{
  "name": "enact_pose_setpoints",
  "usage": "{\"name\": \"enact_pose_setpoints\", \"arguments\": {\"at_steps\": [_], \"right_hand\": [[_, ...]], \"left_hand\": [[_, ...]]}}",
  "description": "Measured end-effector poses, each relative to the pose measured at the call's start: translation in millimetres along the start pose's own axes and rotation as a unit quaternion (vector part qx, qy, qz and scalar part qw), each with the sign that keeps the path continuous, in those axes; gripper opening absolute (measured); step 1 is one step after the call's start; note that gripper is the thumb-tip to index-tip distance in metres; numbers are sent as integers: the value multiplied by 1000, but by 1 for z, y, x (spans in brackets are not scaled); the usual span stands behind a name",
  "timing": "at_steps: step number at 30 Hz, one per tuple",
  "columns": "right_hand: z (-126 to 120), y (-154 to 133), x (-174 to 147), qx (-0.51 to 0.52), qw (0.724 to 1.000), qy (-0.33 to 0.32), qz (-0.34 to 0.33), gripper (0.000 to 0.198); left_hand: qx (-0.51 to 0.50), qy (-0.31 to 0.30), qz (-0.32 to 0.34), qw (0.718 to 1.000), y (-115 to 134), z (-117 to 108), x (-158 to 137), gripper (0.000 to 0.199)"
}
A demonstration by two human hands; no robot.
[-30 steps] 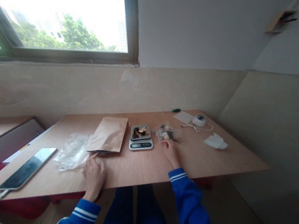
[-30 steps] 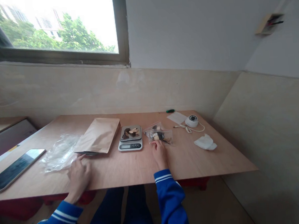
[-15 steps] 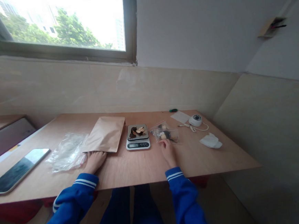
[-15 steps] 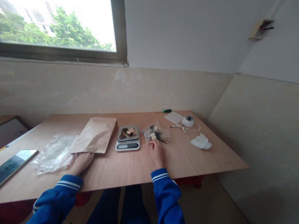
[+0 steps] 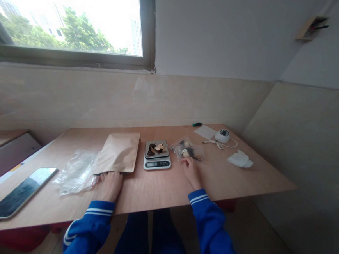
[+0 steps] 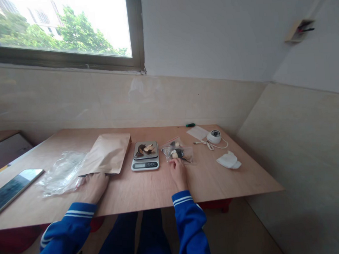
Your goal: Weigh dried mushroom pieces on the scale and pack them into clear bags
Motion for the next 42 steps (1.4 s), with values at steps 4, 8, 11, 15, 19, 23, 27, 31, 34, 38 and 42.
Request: {"name": "enact_pose_setpoints", "arguments": {"at_steps": [4, 8, 11, 15, 19, 23, 27, 31, 34, 38, 42], "right_hand": [[1, 3, 1, 5, 1000, 0, 3, 26], [2, 4, 1, -2, 1000, -2, 5, 26], [1, 4, 1, -8, 1000, 3, 7, 27], [1, 3, 1, 4, 1000, 6, 1, 26], [2, 4, 1, 11, 1000, 3, 4, 25], [2, 4, 1, 14, 1000, 1, 8, 25], [0, 1, 0, 20, 1000, -5, 8, 25], [-4, -5, -1, 17, 1000, -11, 14, 26], [-6, -8, -1, 14, 1000, -10, 11, 26], [-7, -9, -1, 12, 1000, -9, 7, 26], [-6, -7, -1, 12, 1000, -9, 5, 25]], "left_hand": [[51, -35, -6, 998, -5, 2, 3, 32], [113, -26, -15, 993, -4, -2, -2, 33], [154, -43, 9, 987, 2, -4, -8, 36], [148, -62, 9, 987, 5, -7, -10, 37], [117, -34, 17, 992, -3, -7, -7, 33], [65, -16, 16, 998, -16, -2, -9, 30], [-34, 29, 28, 999, -22, -6, -19, 28], [-98, 61, 34, 993, -19, -19, -41, 30], [-139, 67, 29, 988, -14, -26, -56, 31], [-174, 90, 30, 980, -8, -35, -65, 33], [-200, 73, 23, 977, -7, -46, -60, 37]]}}
Point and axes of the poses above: each hand's wrist, its own x-axis towards the middle knuckle, its own z-axis out of the palm, y = z × x, the point moved 2 cm from there along x, towards the middle knuckle, and after that the axes turned 1 degree about z, right-handed, at the moved point
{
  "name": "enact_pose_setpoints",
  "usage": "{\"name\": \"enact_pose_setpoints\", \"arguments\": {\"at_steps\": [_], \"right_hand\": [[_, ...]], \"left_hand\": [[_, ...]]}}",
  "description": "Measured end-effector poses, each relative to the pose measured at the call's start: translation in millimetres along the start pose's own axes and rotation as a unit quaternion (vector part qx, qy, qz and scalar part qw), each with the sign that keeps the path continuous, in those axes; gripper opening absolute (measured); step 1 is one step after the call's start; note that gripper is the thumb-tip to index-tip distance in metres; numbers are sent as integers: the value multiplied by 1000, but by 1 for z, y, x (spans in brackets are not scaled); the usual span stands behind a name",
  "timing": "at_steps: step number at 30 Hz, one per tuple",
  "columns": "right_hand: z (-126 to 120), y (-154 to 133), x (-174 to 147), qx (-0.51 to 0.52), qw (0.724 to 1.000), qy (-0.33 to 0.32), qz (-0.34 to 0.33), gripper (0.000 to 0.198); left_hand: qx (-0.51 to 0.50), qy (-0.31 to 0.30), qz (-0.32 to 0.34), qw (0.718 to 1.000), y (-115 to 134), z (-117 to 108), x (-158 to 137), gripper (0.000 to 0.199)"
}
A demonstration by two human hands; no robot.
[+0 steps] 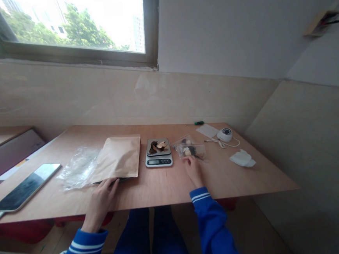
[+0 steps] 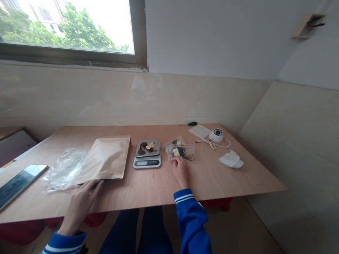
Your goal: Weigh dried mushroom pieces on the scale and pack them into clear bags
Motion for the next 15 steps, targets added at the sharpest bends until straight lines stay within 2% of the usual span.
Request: {"name": "enact_pose_setpoints", "arguments": {"at_steps": [4, 8, 11, 15], "right_hand": [[1, 2, 1, 3, 1000, 3, 5, 25], [2, 4, 1, 0, 1000, 0, 3, 27], [2, 5, 1, 0, 1000, -2, 5, 27], [1, 4, 0, 1, 1000, 1, 4, 27]], "left_hand": [[-64, -42, -69, 995, -2, -12, 5, 40], [-177, -72, -153, 970, 2, -22, 1, 44], [-239, -81, -162, 954, 18, -27, 1, 45], [-272, -92, -150, 946, 46, -24, 16, 43]]}}
Point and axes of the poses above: each hand's wrist, its own x-axis towards the middle knuckle, its own z-axis out of the palm, y = z × x, the point moved 2 cm from there along x, towards the middle knuckle, and after that the axes turned 1 degree about z, right-handed, at the moved point
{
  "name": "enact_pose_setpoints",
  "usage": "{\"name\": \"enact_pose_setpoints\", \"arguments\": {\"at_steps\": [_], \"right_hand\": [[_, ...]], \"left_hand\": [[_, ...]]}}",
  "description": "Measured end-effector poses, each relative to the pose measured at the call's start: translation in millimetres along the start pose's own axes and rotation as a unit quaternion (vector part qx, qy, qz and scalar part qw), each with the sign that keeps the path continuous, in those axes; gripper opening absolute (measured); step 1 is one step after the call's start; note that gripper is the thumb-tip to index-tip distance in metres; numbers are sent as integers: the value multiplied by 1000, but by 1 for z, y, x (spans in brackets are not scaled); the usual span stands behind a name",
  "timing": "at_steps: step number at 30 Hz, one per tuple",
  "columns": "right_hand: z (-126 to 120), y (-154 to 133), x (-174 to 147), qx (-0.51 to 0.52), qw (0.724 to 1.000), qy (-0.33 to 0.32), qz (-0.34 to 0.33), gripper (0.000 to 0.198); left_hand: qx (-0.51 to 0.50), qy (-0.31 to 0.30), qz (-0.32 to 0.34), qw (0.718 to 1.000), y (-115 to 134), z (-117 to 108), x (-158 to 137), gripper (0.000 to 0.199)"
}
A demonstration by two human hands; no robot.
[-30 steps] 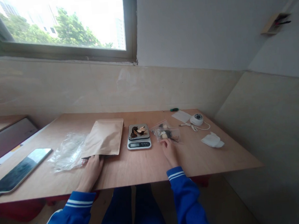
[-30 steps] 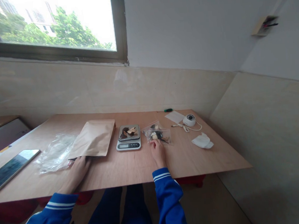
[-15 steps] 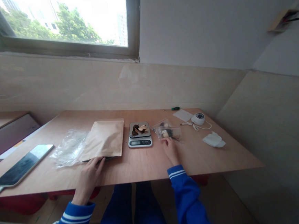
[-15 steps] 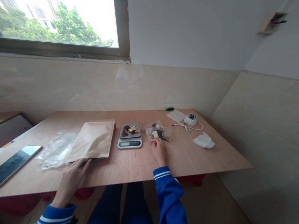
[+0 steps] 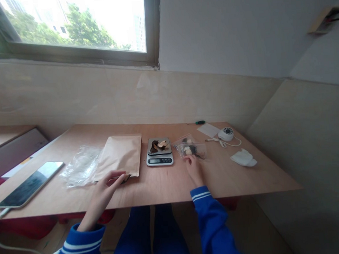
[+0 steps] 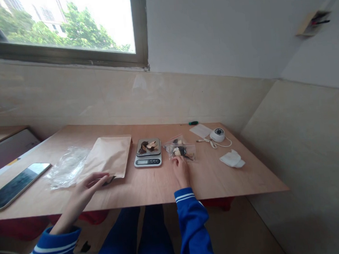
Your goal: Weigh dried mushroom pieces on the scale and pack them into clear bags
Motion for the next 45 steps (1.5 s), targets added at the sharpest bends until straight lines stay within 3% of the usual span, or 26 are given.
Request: {"name": "enact_pose_setpoints", "arguments": {"at_steps": [4, 10, 14, 18, 22, 27, 32, 35, 39, 42, 45], "right_hand": [[0, -1, 0, 3, 1000, 6, -9, 27], [4, 5, 2, -3, 1000, 6, -1, 27], [5, 6, 2, 0, 1000, 7, -13, 27], [4, 3, 2, 4, 1000, 7, -15, 26], [3, 0, 2, -2, 1000, 2, -9, 26], [2, -2, 2, -5, 1000, 4, -5, 26], [1, -3, 1, 0, 1000, 12, 2, 25], [1, -4, 1, -1, 1000, 5, 12, 24], [0, -5, 0, 2, 1000, 4, 0, 25], [-1, -4, 0, -1, 1000, 0, -13, 25], [0, -1, 0, -1, 1000, -2, -14, 26]], "left_hand": [[-21, -40, 37, 998, 18, 33, 26, 41], [64, -36, 248, 966, 31, 103, 83, 18], [118, -29, 293, 948, 28, 141, 111, 6], [178, -69, 311, 931, 22, 160, 121, 7], [254, -66, 327, 908, 16, 163, 121, 15], [285, -14, 376, 882, 16, 149, 102, 23], [258, 26, 333, 906, 10, 100, 50, 24], [250, 80, 290, 920, -10, 57, 14, 23], [298, 161, 218, 915, -54, 3, -17, 24], [336, 155, 176, 912, -80, -22, -25, 32], [351, 127, 181, 910, -87, -27, -22, 37]]}}
Point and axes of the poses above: each hand's wrist, its own x-axis towards the middle knuckle, its own z-axis out of the palm, y = z × x, the point moved 2 cm from there along x, towards the middle knuckle, and after that the axes turned 1 degree about z, right-handed, at the moved point
